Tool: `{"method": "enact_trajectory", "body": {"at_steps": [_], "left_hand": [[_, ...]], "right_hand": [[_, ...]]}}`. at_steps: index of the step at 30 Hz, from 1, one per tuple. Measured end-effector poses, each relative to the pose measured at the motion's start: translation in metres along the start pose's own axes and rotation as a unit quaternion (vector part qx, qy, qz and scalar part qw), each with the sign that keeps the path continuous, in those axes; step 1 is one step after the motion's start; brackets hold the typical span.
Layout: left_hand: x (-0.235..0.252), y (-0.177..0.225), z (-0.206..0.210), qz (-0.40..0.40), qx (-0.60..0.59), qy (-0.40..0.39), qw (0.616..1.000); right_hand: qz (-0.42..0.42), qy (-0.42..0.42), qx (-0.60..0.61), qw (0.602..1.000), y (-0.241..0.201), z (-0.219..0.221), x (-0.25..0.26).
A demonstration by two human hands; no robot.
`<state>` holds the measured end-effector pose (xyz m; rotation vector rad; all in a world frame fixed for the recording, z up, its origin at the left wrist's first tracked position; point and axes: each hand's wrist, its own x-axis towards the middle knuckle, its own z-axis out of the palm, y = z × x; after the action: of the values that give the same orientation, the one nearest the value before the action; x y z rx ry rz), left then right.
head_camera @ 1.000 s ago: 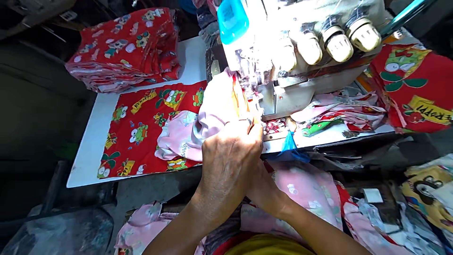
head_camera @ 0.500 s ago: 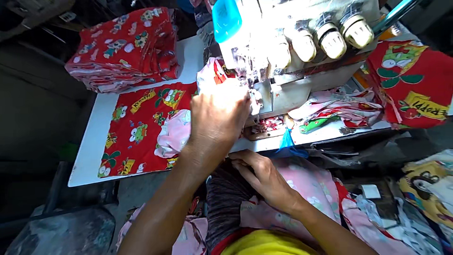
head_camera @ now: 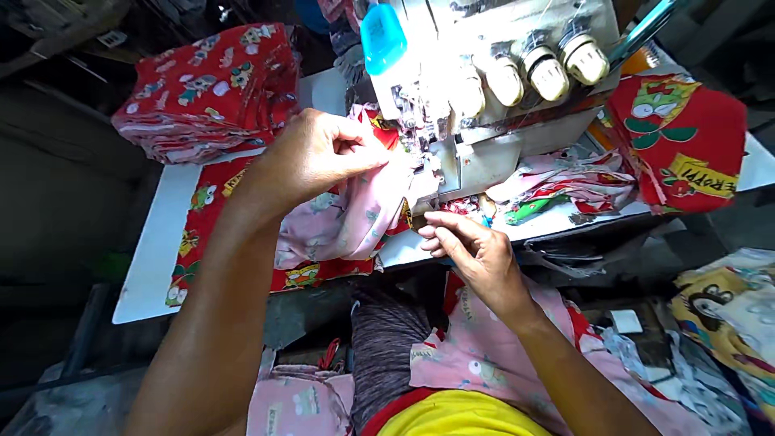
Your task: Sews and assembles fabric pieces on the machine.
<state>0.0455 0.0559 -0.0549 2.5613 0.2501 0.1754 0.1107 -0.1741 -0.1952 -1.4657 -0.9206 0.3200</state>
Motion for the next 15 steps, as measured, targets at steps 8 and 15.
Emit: {"method": "enact_trajectory", "body": {"at_steps": [8,15], "left_hand": [[-0.016,0.060,0.033,0.084,0.228,0.102,0.964],[-0.052,0.062,0.098,0.038,0.269,0.153,0.950]], "right_hand": [[-0.016,-0.067,0.076,0.995,-0.021,0.048,0.028],[-0.055,-0.085,0.024,0.995,-0.006,0.048,-0.012]]}}
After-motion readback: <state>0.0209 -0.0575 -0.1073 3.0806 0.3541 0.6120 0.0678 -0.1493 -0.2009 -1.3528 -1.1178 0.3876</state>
